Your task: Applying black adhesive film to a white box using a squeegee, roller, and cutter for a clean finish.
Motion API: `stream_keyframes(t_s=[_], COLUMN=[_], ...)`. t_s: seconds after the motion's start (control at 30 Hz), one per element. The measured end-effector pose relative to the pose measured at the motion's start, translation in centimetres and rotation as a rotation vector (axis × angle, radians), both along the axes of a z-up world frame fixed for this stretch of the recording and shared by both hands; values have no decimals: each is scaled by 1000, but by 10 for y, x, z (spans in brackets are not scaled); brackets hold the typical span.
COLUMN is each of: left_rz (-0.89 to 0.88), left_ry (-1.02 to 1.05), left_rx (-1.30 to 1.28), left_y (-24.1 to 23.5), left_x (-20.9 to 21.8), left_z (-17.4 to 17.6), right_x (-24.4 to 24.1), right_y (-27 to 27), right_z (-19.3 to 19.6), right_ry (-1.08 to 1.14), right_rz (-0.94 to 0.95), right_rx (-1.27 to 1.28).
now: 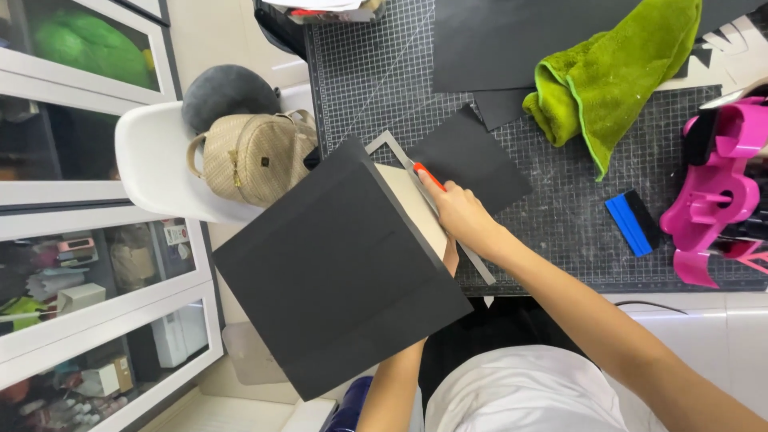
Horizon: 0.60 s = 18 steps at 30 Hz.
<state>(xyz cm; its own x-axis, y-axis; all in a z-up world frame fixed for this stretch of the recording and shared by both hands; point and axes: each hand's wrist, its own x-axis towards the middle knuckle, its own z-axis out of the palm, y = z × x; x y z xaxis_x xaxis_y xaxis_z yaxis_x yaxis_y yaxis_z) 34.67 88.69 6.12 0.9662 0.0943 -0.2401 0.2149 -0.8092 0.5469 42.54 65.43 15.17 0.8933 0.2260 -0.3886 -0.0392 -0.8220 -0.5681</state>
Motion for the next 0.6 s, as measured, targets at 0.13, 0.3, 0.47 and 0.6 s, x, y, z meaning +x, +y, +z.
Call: stream_keyframes(t_s=[0.13,0.3,0.47,0.6], left_rz=[26,54,73,82], left_ry=[21,38,35,37], left_rx=[-30,-60,-88,-109], left_y=[-90,-110,-120,-134], left_x=[15,8,7,1], left_z=[77,105,111,114], right_x=[-49,-110,-135,-81], right_y=[-15,-48,-80,-85], right_z=[-22,1,-1,-5], right_ry=[-63,-85,-6,-116], right_rz=[22,87,71,-68], right_rx=[-61,-138,-154,15])
